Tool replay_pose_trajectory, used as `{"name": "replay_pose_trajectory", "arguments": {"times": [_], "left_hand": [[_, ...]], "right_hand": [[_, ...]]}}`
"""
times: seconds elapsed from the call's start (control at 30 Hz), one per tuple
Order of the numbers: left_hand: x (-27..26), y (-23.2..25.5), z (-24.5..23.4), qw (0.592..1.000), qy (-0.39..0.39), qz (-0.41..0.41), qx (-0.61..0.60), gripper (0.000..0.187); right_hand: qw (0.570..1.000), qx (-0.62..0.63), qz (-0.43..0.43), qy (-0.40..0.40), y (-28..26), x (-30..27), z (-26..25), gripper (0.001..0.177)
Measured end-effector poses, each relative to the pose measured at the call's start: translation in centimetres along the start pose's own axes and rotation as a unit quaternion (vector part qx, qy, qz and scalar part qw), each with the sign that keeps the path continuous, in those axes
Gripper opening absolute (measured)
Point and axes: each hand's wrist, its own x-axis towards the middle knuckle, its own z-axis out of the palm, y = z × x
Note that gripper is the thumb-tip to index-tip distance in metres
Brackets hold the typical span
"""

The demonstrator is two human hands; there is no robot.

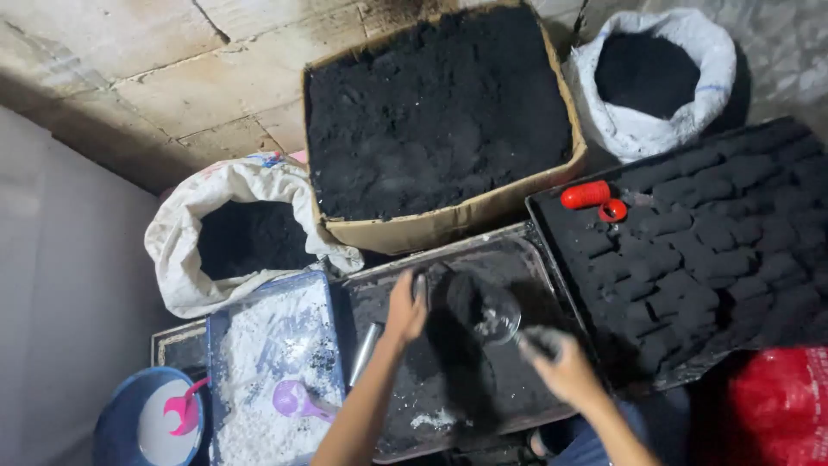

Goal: The person scoops a black granular material from a large sack onto a metal tray. They add a white powder from a blue bowl and mix the ingredients by hand. The person then kneads and shapes the mixture into small, uniform briquettes, placing them onto a black tray.

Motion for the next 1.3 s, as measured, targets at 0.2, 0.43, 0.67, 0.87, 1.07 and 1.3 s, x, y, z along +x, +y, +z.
{"name": "replay_pose_trajectory", "arguments": {"times": [0.2,0.43,0.67,0.87,1.07,1.3], "left_hand": [[-5.8,-0.5,1.6,0.991,-0.005,-0.126,-0.035,0.061],[-8.6,-1.7,2.3,0.991,0.053,-0.100,-0.077,0.057],[-8.3,0.2,0.1,0.957,0.083,-0.222,-0.168,0.050],[-7.6,-1.0,0.4,0.987,-0.093,-0.112,-0.061,0.040],[-8.2,-0.9,2.1,0.938,-0.184,0.231,0.181,0.039],[-2.5,0.0,3.8,0.933,-0.090,0.235,0.259,0.036]], "right_hand": [[0.983,-0.170,-0.068,0.016,3.4,-3.9,3.4,0.025],[0.953,-0.227,-0.192,0.058,4.5,-5.8,4.4,0.027],[0.946,-0.238,-0.193,0.104,2.6,-6.2,3.6,0.026],[0.994,0.064,0.049,0.079,3.9,-3.5,3.5,0.017],[0.940,0.287,0.128,0.132,0.9,-2.4,1.5,0.027],[0.976,0.037,-0.009,0.216,-7.8,0.2,-6.4,0.044]]}}
